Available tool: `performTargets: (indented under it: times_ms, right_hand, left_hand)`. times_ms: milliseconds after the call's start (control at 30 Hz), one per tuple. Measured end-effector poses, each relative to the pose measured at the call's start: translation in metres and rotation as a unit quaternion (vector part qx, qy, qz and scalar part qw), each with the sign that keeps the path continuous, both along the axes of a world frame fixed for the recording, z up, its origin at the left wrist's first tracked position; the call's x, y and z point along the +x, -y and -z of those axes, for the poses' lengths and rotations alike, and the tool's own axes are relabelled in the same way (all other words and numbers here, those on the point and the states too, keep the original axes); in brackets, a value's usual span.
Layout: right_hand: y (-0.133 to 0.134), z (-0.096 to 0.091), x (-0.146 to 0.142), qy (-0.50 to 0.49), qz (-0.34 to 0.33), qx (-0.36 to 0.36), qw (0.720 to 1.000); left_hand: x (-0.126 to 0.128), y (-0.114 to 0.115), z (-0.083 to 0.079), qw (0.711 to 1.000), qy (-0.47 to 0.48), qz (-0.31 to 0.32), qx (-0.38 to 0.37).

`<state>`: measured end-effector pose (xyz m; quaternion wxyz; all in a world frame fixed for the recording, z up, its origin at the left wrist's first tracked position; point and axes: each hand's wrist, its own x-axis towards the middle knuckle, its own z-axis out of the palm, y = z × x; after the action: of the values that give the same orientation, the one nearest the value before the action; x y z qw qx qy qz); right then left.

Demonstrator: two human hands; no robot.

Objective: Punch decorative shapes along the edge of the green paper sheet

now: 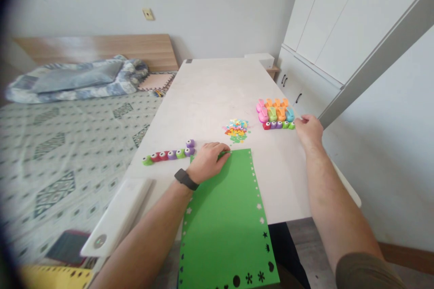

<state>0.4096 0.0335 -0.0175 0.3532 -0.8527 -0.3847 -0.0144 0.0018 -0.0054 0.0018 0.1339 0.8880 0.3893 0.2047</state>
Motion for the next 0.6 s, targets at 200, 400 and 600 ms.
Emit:
performTargets:
  times_ms: [200,400,600]
  right_hand:
    - [0.002,0.008,-0.002,-0.023,0.002,-0.013,1.0]
    - [-0.002,0.016,0.0,-0.017,-0.044,-0.049,0.998]
    - [-0.004,0.017,0.001,0.005,-0.056,-0.056,0.997]
  left_hand:
    - [0.0,0.0,0.0,1.0,0.001,-0.003,0.002]
    - [0.0,0.0,0.0,1.0,0.002,-0.002,0.002]
    - [0.0,0.0,-0.001,1.0,0.0,-0.003,0.004]
